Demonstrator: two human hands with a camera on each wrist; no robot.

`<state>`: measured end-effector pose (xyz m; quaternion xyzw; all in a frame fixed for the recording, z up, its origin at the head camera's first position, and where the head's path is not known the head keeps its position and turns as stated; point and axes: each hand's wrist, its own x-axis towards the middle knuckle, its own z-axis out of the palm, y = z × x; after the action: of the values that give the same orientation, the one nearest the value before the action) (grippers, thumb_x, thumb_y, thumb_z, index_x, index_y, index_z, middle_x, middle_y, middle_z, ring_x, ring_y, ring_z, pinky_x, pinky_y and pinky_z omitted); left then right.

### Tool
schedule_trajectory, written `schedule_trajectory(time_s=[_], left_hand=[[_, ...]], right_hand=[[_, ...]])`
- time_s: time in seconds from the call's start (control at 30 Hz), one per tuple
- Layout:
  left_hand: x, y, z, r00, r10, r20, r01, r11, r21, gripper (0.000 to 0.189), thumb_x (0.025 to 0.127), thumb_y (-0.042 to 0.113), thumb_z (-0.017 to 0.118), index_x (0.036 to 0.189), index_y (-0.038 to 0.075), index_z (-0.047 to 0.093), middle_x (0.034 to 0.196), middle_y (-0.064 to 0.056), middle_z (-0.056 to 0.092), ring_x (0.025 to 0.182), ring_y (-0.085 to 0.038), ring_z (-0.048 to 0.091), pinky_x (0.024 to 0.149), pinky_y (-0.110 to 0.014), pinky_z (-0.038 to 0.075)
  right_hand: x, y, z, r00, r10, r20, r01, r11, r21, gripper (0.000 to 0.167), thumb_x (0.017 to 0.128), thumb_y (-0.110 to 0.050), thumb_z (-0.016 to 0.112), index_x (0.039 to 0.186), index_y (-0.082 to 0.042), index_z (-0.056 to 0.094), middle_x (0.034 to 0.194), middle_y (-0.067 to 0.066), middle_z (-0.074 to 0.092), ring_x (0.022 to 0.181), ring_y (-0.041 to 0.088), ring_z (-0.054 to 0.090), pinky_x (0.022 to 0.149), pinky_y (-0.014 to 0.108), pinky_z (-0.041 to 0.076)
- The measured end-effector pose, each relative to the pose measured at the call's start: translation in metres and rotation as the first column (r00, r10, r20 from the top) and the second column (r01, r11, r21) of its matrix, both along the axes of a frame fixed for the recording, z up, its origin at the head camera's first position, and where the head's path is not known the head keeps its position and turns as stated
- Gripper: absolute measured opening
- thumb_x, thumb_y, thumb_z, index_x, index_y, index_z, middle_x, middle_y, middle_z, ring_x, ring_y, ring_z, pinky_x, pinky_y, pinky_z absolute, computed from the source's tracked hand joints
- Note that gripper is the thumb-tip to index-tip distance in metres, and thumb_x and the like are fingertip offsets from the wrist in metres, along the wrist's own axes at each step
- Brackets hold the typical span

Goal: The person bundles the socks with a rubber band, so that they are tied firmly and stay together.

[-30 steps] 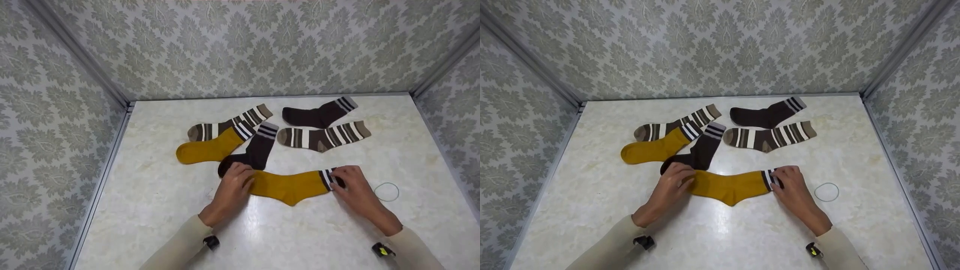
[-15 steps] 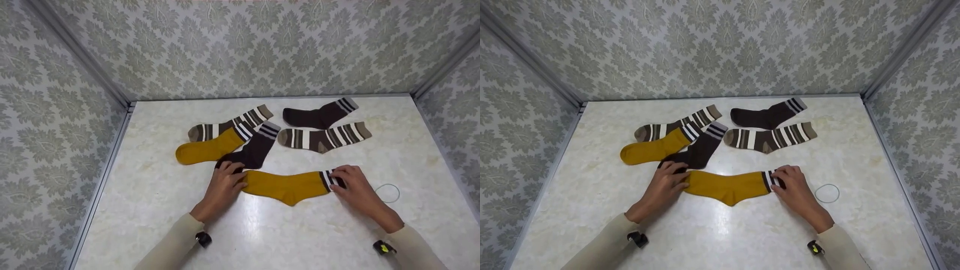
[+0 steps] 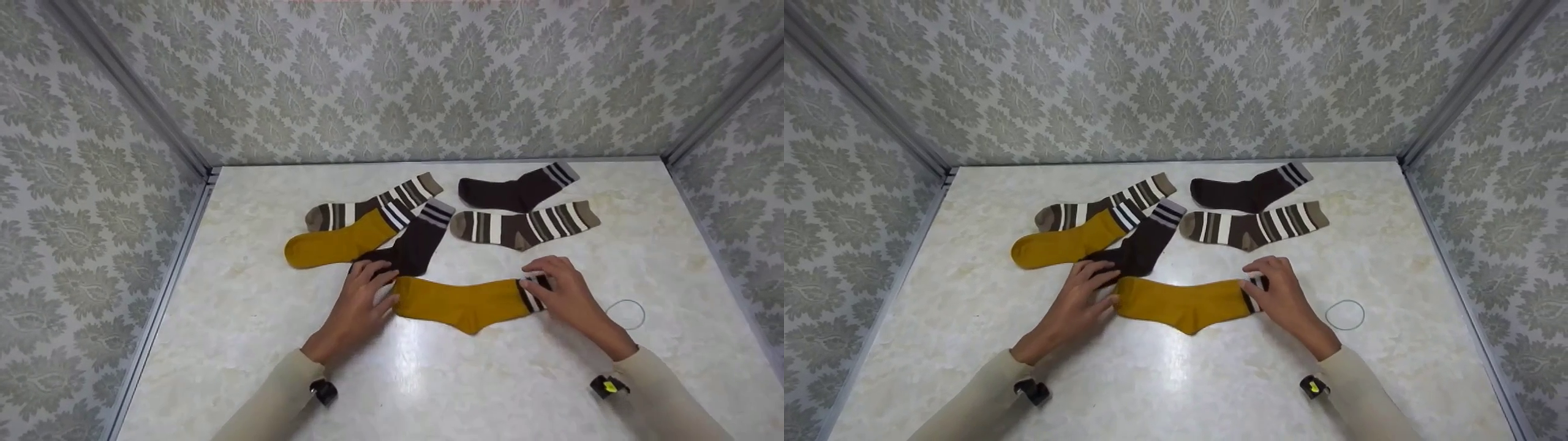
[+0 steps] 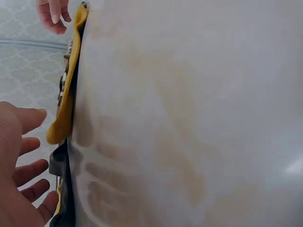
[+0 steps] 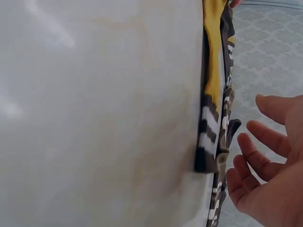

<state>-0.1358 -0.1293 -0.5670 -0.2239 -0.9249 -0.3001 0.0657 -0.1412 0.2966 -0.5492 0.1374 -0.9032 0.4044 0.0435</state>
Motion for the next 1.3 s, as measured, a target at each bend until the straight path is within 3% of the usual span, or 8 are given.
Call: schedule_trajectory(time_s=[0.23, 0.47, 0.57, 0.63, 0.73, 1.0, 1.3], left_hand=[[-0.008, -0.022, 0.005, 0.998, 0.056, -0.012, -0.054, 0.991, 0.121, 0.037, 0.105, 0.024, 0.079, 0.137, 0.006, 0.076, 0.146, -0.010, 0.065, 0.134, -0.029, 0.050, 0.117, -0.050, 0.047], [-0.014, -0.059, 0.001, 0.987, 0.150, -0.059, -0.135, 0.969, 0.205, 0.029, 0.104, 0.015, 0.080, 0.129, 0.001, 0.078, 0.135, -0.013, 0.070, 0.128, -0.031, 0.054, 0.112, -0.049, 0.048], [-0.015, -0.072, 0.000, 0.982, 0.168, -0.087, -0.141, 0.956, 0.256, 0.027, 0.102, 0.009, 0.081, 0.126, -0.001, 0.079, 0.132, -0.015, 0.071, 0.127, -0.033, 0.056, 0.111, -0.052, 0.048], [-0.016, -0.080, 0.001, 0.978, 0.182, -0.101, -0.148, 0.949, 0.279, 0.025, 0.100, 0.006, 0.081, 0.124, -0.002, 0.079, 0.130, -0.017, 0.071, 0.127, -0.035, 0.057, 0.111, -0.054, 0.047], [-0.016, -0.092, 0.002, 0.970, 0.222, -0.100, -0.186, 0.941, 0.284, 0.023, 0.100, 0.005, 0.081, 0.121, -0.003, 0.078, 0.130, -0.017, 0.071, 0.129, -0.036, 0.056, 0.112, -0.056, 0.046], [-0.014, -0.120, 0.002, 0.933, 0.355, 0.066, -0.359, 0.896, 0.260, 0.030, 0.104, 0.009, 0.078, 0.132, -0.002, 0.074, 0.140, -0.017, 0.066, 0.137, -0.035, 0.052, 0.120, -0.057, 0.039], [-0.011, -0.145, -0.003, 0.900, 0.414, 0.136, -0.436, 0.857, 0.277, 0.030, 0.107, 0.011, 0.073, 0.135, -0.001, 0.072, 0.143, -0.018, 0.066, 0.139, -0.036, 0.050, 0.120, -0.058, 0.039]], right_hand=[[-0.020, -0.016, 0.001, 0.999, 0.015, 0.039, -0.012, 0.998, -0.066, 0.020, 0.104, -0.013, 0.079, 0.121, -0.002, 0.079, 0.125, 0.009, 0.073, 0.120, 0.028, 0.059, 0.099, 0.050, 0.051], [-0.040, -0.044, 0.002, 0.996, 0.058, 0.069, -0.047, 0.989, -0.143, 0.022, 0.103, -0.013, 0.080, 0.121, 0.000, 0.079, 0.123, 0.014, 0.075, 0.133, 0.042, 0.056, 0.104, 0.052, 0.046], [-0.048, -0.054, 0.003, 0.997, 0.067, 0.039, -0.061, 0.990, -0.130, 0.020, 0.101, -0.009, 0.081, 0.119, 0.000, 0.079, 0.120, 0.015, 0.075, 0.129, 0.038, 0.059, 0.103, 0.050, 0.046], [-0.052, -0.059, 0.004, 0.997, 0.073, 0.019, -0.070, 0.989, -0.129, 0.019, 0.101, -0.008, 0.081, 0.118, 0.001, 0.080, 0.118, 0.014, 0.074, 0.116, 0.034, 0.062, 0.100, 0.048, 0.046], [-0.057, -0.067, 0.004, 0.996, 0.084, -0.014, -0.086, 0.989, -0.121, 0.019, 0.100, -0.008, 0.082, 0.117, 0.000, 0.080, 0.118, 0.012, 0.075, 0.112, 0.031, 0.063, 0.099, 0.048, 0.047], [-0.073, -0.090, 0.004, 0.994, 0.106, 0.003, -0.105, 0.985, -0.134, 0.021, 0.102, -0.013, 0.081, 0.119, 0.000, 0.080, 0.120, 0.013, 0.073, 0.114, 0.034, 0.063, 0.100, 0.048, 0.048], [-0.099, -0.120, 0.003, 0.983, 0.167, -0.075, -0.173, 0.981, -0.086, 0.019, 0.099, -0.007, 0.081, 0.113, 0.006, 0.080, 0.110, 0.021, 0.072, 0.103, 0.038, 0.060, 0.098, 0.049, 0.043]])
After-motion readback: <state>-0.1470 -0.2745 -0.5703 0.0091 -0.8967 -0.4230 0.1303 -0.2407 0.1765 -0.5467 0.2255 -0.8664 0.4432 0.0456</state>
